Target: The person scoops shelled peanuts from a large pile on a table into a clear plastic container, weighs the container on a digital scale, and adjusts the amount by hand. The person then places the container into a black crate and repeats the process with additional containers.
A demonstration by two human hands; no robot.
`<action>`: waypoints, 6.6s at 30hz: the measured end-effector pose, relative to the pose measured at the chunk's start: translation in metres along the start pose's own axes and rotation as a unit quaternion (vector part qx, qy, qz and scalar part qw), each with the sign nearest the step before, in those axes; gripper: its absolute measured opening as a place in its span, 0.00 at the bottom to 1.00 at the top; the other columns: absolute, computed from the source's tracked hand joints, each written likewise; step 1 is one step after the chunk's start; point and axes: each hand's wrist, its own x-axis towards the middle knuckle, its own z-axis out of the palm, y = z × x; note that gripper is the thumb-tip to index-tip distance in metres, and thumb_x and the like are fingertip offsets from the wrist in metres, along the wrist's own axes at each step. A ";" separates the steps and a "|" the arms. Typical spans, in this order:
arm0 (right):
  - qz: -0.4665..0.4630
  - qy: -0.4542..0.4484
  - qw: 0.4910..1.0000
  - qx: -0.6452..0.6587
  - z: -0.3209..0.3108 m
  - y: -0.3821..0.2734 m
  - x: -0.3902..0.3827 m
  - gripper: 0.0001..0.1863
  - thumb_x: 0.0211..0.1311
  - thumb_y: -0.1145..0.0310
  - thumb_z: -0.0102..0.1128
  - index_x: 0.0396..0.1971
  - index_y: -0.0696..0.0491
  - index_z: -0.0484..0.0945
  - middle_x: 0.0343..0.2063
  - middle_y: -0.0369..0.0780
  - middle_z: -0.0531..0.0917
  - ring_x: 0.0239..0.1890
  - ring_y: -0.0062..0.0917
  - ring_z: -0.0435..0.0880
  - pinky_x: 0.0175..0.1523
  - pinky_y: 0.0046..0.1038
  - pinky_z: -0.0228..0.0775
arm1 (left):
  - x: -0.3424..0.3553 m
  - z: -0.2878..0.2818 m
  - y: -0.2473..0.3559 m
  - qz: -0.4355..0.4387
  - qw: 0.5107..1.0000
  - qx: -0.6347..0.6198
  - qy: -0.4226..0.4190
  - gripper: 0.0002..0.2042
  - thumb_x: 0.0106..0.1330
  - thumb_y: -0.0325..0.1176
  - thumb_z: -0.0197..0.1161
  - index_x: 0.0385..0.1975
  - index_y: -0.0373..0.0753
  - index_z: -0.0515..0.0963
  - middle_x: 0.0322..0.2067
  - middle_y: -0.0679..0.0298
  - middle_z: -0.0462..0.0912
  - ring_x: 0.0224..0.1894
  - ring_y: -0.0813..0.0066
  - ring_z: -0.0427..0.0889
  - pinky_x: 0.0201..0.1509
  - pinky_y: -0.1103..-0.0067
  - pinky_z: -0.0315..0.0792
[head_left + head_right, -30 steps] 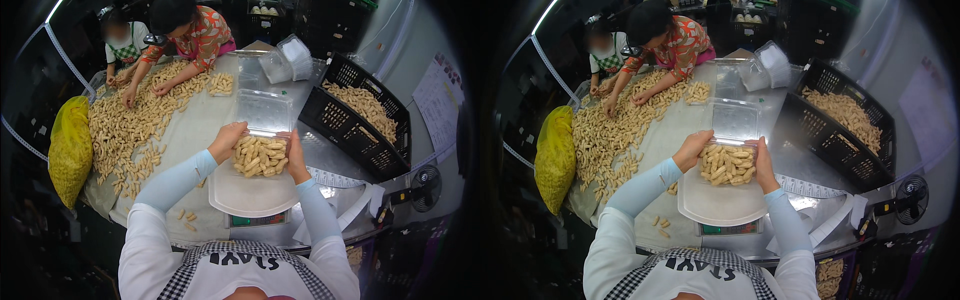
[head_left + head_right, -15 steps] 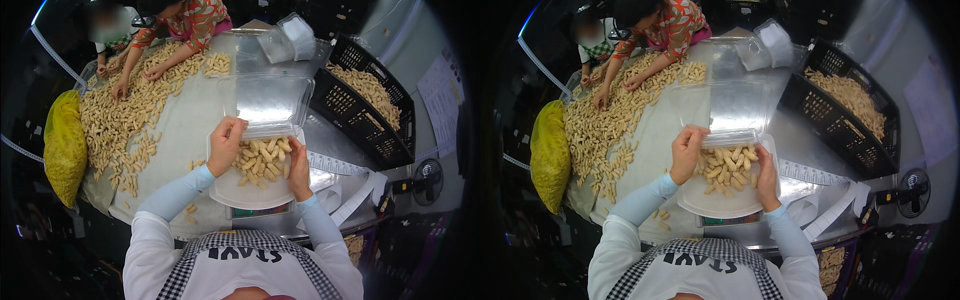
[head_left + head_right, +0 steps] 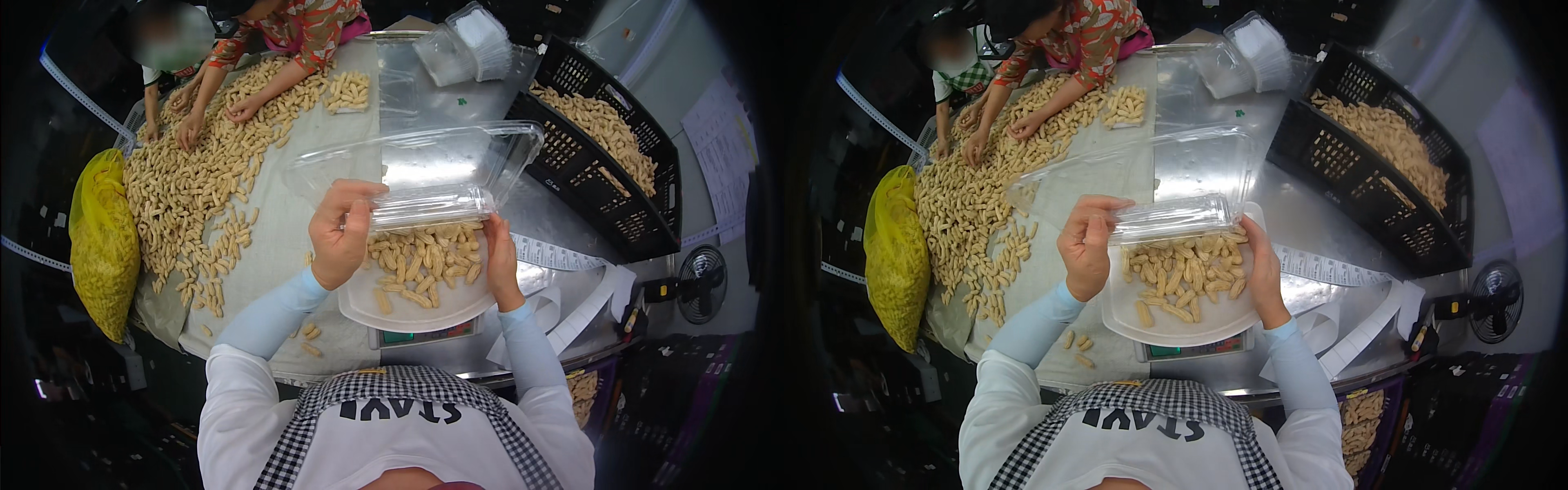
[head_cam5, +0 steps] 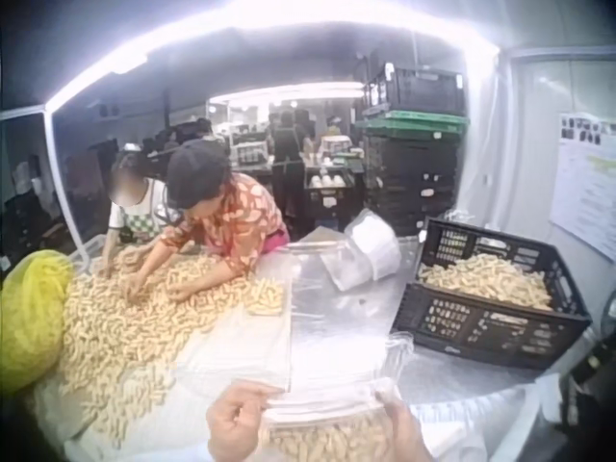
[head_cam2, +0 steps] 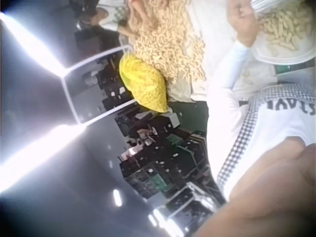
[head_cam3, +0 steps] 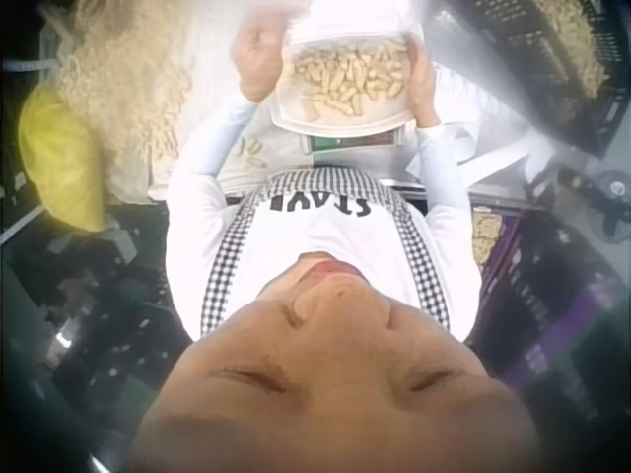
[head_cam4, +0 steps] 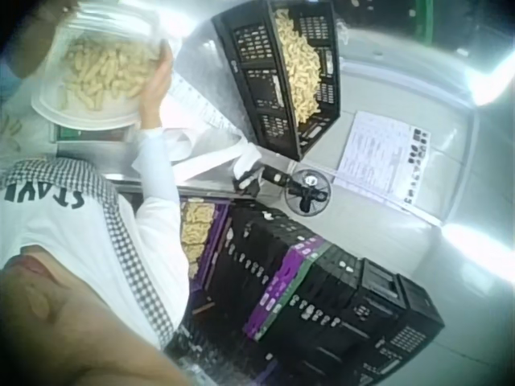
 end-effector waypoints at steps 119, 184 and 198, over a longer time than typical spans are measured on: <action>-0.235 -0.304 0.810 -0.443 0.000 -0.049 -0.003 0.19 0.53 0.67 0.63 0.46 0.53 0.76 0.44 0.38 0.79 0.51 0.31 0.75 0.60 0.41 0.59 | -0.182 -0.206 -0.028 -0.543 0.754 -0.145 0.340 0.10 0.67 0.40 0.57 0.32 0.39 0.74 0.29 0.65 0.76 0.36 0.70 0.76 0.44 0.74 0.71; 0.248 -0.021 0.964 0.094 0.037 -0.061 -0.016 0.11 0.66 0.74 0.46 0.45 0.58 0.74 0.23 0.35 0.75 0.19 0.16 0.70 0.25 0.18 0.64 | -0.186 -0.192 -0.034 -0.507 0.770 -0.198 0.334 0.09 0.66 0.39 0.59 0.33 0.39 0.75 0.30 0.65 0.77 0.37 0.69 0.76 0.45 0.73 0.71; 0.233 0.007 0.965 0.124 0.034 -0.059 -0.012 0.14 0.69 0.73 0.42 0.50 0.58 0.72 0.27 0.34 0.74 0.21 0.13 0.67 0.25 0.16 0.61 | -0.184 -0.192 -0.040 -0.519 0.764 -0.197 0.330 0.11 0.67 0.40 0.56 0.30 0.39 0.74 0.28 0.65 0.77 0.35 0.72 0.76 0.43 0.75 0.71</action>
